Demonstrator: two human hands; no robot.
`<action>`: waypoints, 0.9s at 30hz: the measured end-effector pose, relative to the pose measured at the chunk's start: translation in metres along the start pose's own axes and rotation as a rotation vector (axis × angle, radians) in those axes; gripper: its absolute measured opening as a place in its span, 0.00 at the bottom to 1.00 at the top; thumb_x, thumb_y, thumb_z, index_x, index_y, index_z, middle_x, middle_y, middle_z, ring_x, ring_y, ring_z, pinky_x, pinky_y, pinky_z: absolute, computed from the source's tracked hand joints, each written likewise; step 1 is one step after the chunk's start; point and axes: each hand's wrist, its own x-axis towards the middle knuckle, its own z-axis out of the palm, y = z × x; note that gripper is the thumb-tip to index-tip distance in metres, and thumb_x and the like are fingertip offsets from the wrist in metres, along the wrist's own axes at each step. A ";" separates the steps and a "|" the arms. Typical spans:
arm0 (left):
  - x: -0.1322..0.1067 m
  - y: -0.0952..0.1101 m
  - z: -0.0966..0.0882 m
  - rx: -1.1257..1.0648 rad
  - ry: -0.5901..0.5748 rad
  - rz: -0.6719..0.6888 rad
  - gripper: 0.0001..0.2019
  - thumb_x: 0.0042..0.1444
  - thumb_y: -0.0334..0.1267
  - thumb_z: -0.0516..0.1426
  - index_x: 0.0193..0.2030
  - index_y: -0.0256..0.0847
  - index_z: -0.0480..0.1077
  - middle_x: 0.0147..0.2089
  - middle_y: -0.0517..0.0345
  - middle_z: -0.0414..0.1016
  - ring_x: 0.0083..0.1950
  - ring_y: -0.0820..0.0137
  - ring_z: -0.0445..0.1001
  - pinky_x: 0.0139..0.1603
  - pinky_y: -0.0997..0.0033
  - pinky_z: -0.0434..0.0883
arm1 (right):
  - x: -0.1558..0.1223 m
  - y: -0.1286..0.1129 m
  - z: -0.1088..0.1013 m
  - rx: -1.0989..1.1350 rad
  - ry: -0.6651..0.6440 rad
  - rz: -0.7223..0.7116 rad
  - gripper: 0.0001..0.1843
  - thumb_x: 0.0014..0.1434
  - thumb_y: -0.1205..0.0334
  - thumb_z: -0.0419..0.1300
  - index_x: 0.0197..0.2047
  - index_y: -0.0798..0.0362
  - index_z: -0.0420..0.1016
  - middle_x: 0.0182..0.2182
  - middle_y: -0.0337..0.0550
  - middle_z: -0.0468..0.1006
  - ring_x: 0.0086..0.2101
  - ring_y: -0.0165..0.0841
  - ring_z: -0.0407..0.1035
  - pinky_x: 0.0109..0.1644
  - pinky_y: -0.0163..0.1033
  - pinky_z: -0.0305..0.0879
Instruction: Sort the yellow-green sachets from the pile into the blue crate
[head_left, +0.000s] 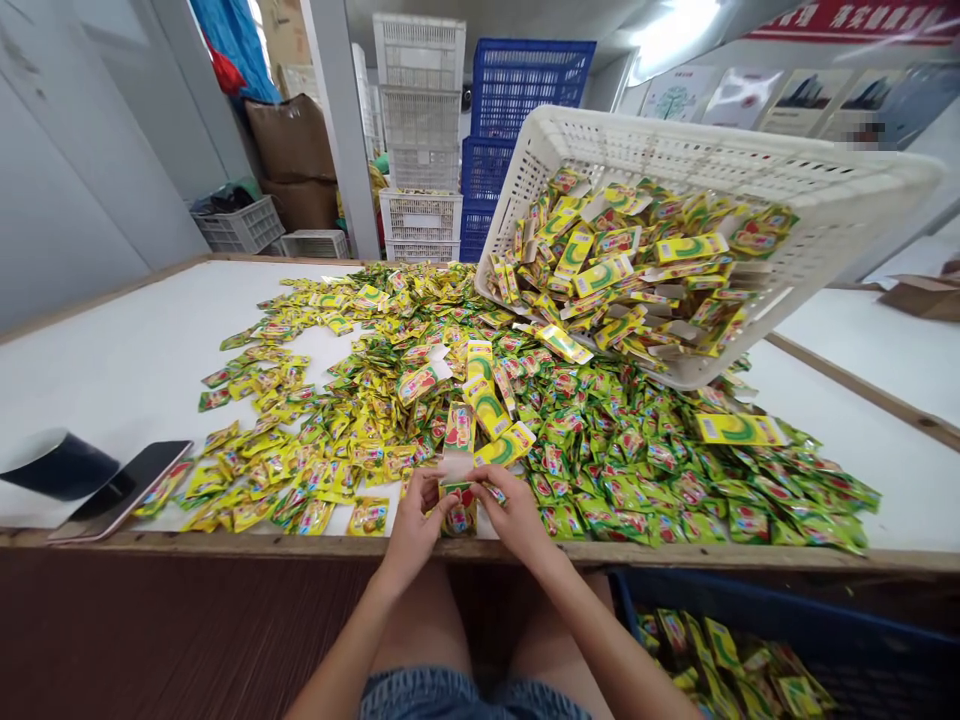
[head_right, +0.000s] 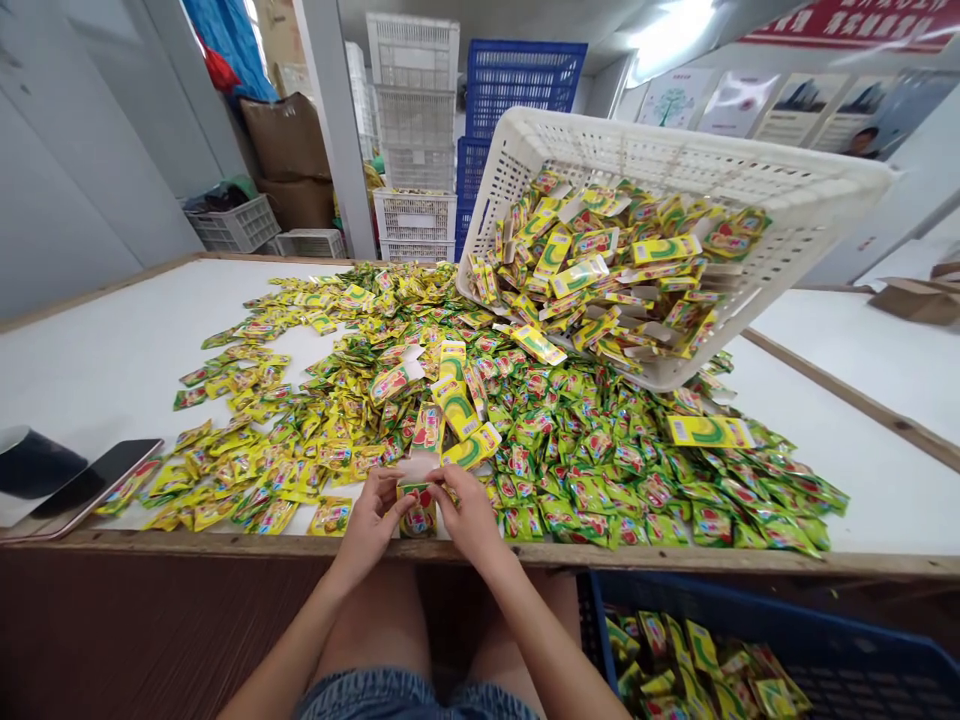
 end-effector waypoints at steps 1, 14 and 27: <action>0.001 -0.002 -0.001 0.043 -0.003 0.004 0.10 0.53 0.37 0.55 0.42 0.41 0.61 0.41 0.54 0.72 0.43 0.67 0.72 0.46 0.66 0.68 | 0.002 -0.001 -0.001 0.001 -0.008 -0.015 0.07 0.58 0.66 0.52 0.37 0.52 0.71 0.34 0.43 0.74 0.37 0.34 0.68 0.43 0.38 0.63; -0.001 0.007 0.007 0.074 0.070 0.117 0.07 0.54 0.35 0.54 0.40 0.40 0.67 0.45 0.51 0.72 0.49 0.66 0.70 0.52 0.64 0.65 | -0.002 -0.010 0.002 0.132 0.031 -0.053 0.10 0.59 0.66 0.50 0.41 0.50 0.71 0.37 0.44 0.74 0.41 0.34 0.68 0.46 0.40 0.64; 0.004 0.020 0.014 0.184 0.107 0.071 0.06 0.53 0.37 0.56 0.37 0.39 0.71 0.35 0.56 0.74 0.37 0.69 0.72 0.39 0.72 0.68 | -0.004 -0.015 0.003 -0.029 0.068 0.058 0.09 0.59 0.58 0.53 0.38 0.52 0.72 0.33 0.43 0.76 0.34 0.33 0.69 0.39 0.36 0.64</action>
